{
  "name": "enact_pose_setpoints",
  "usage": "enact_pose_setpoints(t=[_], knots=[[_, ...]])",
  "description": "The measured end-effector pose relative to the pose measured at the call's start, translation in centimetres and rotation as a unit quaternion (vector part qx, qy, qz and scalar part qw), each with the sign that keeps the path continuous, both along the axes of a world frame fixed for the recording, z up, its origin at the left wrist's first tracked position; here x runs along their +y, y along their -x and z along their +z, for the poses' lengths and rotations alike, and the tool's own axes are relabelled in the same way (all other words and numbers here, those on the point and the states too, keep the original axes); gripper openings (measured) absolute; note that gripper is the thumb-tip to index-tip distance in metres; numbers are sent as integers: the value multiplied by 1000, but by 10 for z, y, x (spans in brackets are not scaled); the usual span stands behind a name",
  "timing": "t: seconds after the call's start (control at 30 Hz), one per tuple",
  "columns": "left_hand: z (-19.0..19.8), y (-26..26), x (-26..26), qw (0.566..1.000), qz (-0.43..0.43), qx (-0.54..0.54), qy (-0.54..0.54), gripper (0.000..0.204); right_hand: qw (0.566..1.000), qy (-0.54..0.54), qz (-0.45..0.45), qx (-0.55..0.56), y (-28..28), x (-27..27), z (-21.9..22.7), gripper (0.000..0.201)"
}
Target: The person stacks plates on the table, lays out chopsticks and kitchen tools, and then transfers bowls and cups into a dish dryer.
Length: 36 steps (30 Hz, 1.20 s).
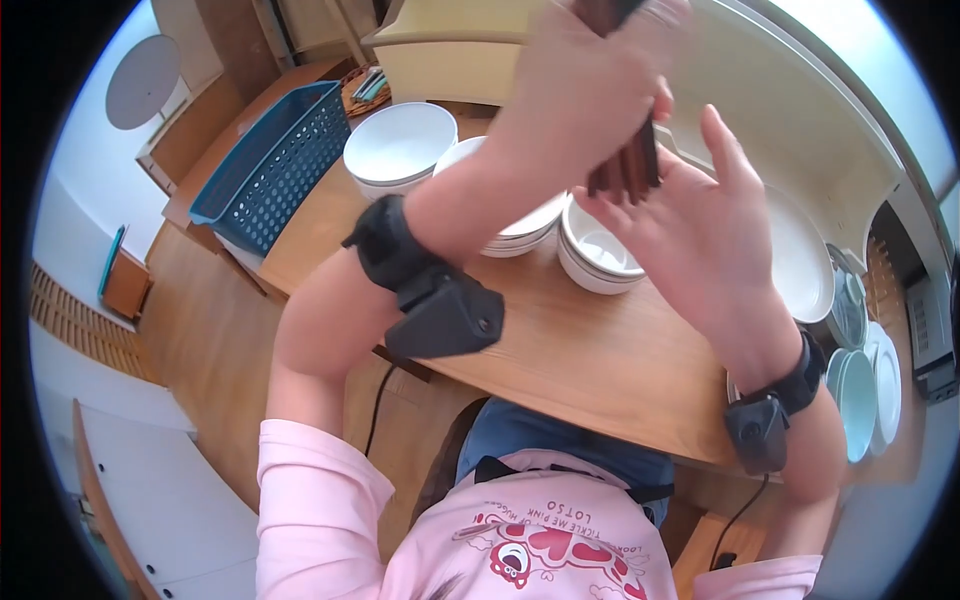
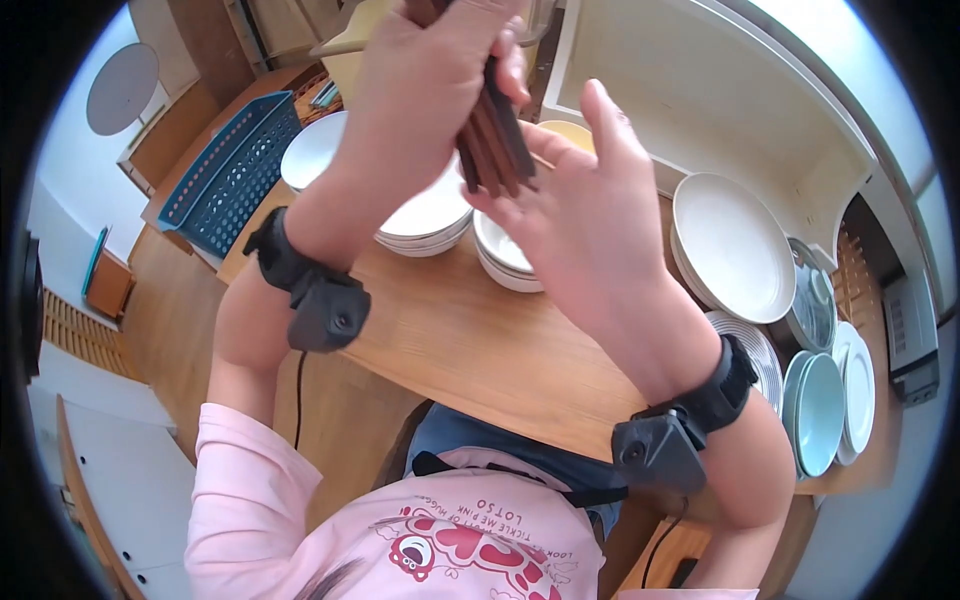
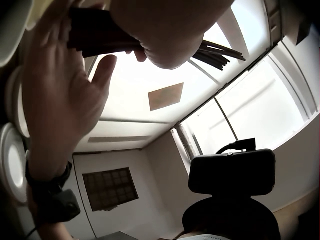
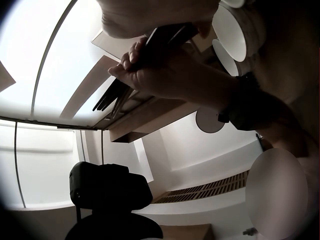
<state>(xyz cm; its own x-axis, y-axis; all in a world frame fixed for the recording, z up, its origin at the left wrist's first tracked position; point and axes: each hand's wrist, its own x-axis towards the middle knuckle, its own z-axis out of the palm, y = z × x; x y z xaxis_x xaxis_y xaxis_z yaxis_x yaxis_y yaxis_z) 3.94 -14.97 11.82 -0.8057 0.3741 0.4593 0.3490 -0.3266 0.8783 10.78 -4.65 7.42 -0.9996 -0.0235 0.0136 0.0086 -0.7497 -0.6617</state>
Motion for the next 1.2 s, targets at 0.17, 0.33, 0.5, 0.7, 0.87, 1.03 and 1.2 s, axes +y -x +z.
enact_pose_setpoints(t=[0.17, 0.33, 0.5, 0.7, 0.87, 1.03, 1.2], knots=[[7, 54, -45, 978, 160, 127, 30, 36, 986, -150, -67, -30, -13, 18, 0, 62], [15, 176, -187, 851, 364, 223, 307, 42, 973, -213, -81, -31, -34, 46, 0, 60], [-29, 250, -293, 765, 364, 179, 500, 34, 962, -248, -108, -37, -44, 56, 11, 61], [-76, 266, -341, 641, 324, 37, 695, 44, 952, -283, -113, -9, -46, 55, 18, 65], [-91, 279, -353, 637, 218, 17, 739, 38, 948, -300, -108, 2, -45, 50, 19, 63], [-113, 290, -356, 720, 161, -63, 672, 34, 949, -302, -90, 12, -47, 53, 21, 60], [-114, 291, -370, 741, 151, -65, 651, 33, 946, -309, -98, 3, -54, 57, 24, 61]])
